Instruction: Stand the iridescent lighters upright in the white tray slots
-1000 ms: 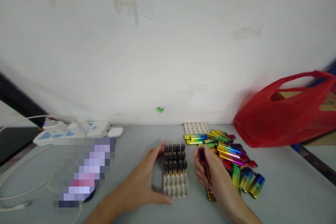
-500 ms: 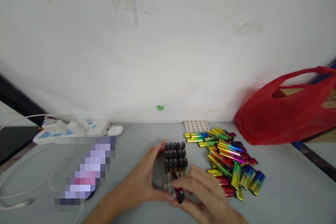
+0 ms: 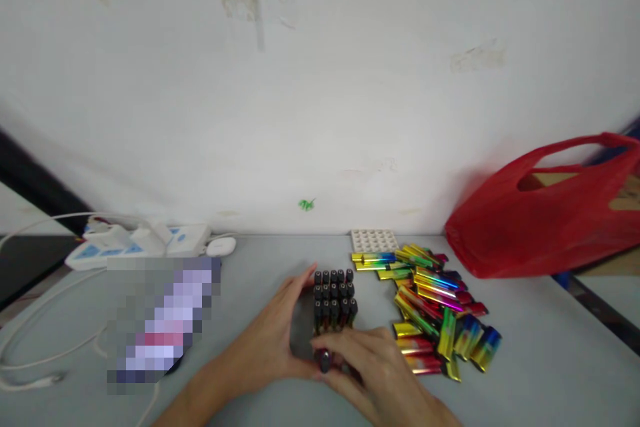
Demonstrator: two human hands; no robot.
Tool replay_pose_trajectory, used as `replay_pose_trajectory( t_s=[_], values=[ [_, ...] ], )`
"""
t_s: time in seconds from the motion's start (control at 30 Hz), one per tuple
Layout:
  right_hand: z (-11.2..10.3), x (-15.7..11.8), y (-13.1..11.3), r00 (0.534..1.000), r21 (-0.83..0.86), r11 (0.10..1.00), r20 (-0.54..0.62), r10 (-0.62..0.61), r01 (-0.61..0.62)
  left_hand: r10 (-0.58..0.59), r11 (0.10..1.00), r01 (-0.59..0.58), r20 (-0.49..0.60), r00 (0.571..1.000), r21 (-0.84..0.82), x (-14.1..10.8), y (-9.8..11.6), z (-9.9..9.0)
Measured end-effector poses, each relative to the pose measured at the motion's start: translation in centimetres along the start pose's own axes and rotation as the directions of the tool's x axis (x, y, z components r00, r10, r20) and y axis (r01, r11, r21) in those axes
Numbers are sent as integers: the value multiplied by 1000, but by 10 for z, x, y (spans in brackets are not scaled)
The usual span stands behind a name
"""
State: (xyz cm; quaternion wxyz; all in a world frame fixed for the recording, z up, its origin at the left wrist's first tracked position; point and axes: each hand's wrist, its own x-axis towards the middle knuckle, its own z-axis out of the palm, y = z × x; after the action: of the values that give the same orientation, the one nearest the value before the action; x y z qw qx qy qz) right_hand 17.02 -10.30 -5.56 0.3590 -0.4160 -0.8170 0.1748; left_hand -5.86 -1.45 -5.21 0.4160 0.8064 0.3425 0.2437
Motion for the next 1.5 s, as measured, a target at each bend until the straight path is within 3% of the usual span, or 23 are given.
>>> replay_pose_trajectory(
  t_s=[0.17,0.3,0.4,0.47,0.53,0.6,0.63,0.7,0.77,0.9,1.07,1.2,1.5],
  values=[
    [2,14,-7,993,22,993,44,114,-115,14,1000,-14,3,1000,2,1,0,0],
    [-5,24,-18,989,38,990,68,134,-136,25,1000,-25,5,1000,7,-1,-3,1],
    [-20,34,-27,972,220,948,18,233,-232,13,1000,-13,-4,1000,7,-2,-8,2],
    [-33,44,-29,933,529,802,-51,357,-278,8,1000,-8,-7,1000,17,-2,-11,2],
    [-49,56,-26,887,864,482,-101,451,-147,9,999,-9,-4,1000,34,-1,-14,3],
    [-63,67,-18,866,988,152,-51,498,-30,5,999,-5,4,1000,49,-1,-14,3],
    [-68,71,-12,861,999,52,-23,509,-5,2,998,-2,6,1000,55,0,-14,2],
    [-76,76,-2,863,997,-77,52,502,-15,-9,998,8,11,1000,60,-1,-13,2],
    [-78,76,7,871,990,-135,93,483,-31,-15,998,14,10,1000,59,-1,-11,2],
    [-75,70,17,899,987,-160,97,428,-31,-16,998,16,7,1000,64,-2,-9,1],
    [-72,62,24,915,992,-115,84,395,-42,-30,996,28,19,999,83,-3,-11,1],
    [-67,59,27,888,999,-42,50,456,-35,-29,997,28,13,1000,66,-4,-12,1],
    [-63,59,37,815,999,27,22,579,-46,-25,998,25,10,1000,66,-5,-9,1]
  ],
)
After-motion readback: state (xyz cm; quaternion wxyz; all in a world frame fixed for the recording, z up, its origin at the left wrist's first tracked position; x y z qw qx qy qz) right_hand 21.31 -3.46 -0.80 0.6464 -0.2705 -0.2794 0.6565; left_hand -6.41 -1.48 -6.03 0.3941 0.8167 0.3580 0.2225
